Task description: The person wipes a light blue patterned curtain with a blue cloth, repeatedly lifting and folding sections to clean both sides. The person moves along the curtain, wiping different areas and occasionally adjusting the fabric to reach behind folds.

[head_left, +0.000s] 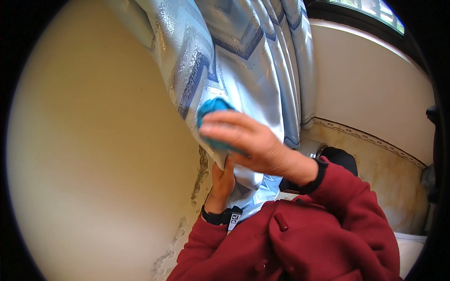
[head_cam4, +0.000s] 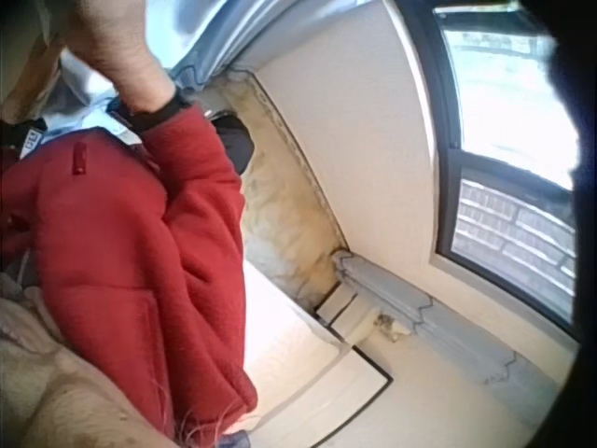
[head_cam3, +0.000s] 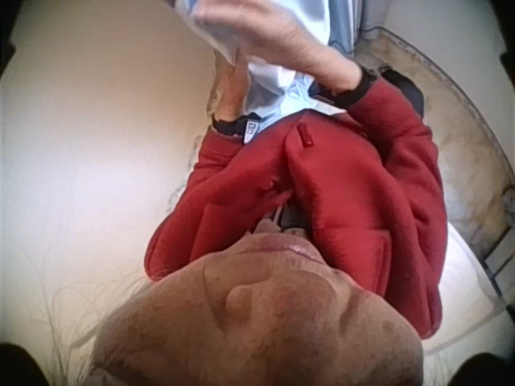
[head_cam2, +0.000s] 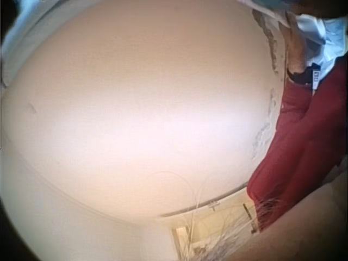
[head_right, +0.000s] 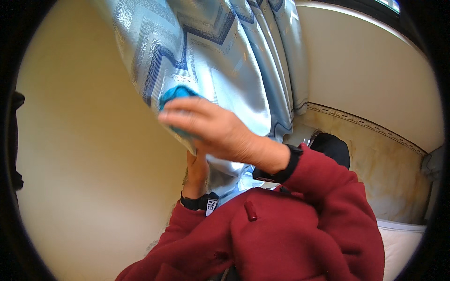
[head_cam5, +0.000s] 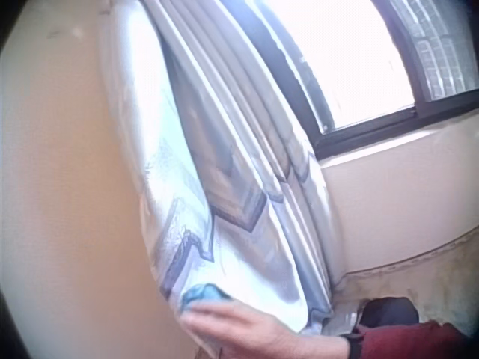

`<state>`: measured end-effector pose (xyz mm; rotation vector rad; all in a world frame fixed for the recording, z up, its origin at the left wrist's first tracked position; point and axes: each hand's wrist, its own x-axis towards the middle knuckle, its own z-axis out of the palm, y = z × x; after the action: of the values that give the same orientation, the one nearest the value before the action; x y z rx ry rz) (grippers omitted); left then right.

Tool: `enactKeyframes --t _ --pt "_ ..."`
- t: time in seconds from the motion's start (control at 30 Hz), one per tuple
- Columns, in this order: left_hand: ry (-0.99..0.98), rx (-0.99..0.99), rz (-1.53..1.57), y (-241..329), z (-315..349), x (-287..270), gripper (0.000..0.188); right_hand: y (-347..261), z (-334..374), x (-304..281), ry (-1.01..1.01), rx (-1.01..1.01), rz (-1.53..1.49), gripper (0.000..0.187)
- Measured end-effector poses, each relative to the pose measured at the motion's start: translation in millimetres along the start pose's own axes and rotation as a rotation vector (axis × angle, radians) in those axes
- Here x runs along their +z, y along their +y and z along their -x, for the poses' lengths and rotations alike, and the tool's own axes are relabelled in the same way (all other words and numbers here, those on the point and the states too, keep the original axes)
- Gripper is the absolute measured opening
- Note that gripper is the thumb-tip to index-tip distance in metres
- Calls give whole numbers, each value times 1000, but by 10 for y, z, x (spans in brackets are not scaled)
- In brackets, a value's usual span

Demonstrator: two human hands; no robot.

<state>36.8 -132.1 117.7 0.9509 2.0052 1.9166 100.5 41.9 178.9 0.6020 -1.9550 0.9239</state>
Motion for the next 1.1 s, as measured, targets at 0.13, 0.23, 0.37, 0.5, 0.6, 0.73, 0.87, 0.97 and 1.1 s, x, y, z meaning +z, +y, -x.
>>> enactKeyframes --t 0.13,0.23,0.37,0.5,0.6,0.73,0.87,0.97,1.1 --pt "11 11 223 176 171 -75 51 684 465 97 113 83 417 45" --pt "27 38 228 171 249 -157 53 1149 896 -175 -54 1160 246 47" --pt "51 -41 300 46 293 -192 54 911 875 -133 334 549 63 55" --pt "62 -35 282 53 347 -241 52 323 767 381 -7 99 -130 64" --pt "207 -23 283 135 406 -361 50 419 1188 552 -97 316 94 66" --pt "243 9 306 176 425 -569 50 940 1924 230 -557 1217 26 42" --pt "259 -78 337 159 437 -679 52 1270 1308 -112 228 851 -86 44" --pt "165 -76 243 235 451 -672 56 1374 220 -340 392 312 82 56" --pt "46 -102 230 443 454 -604 57 1529 -619 -95 346 94 287 67"
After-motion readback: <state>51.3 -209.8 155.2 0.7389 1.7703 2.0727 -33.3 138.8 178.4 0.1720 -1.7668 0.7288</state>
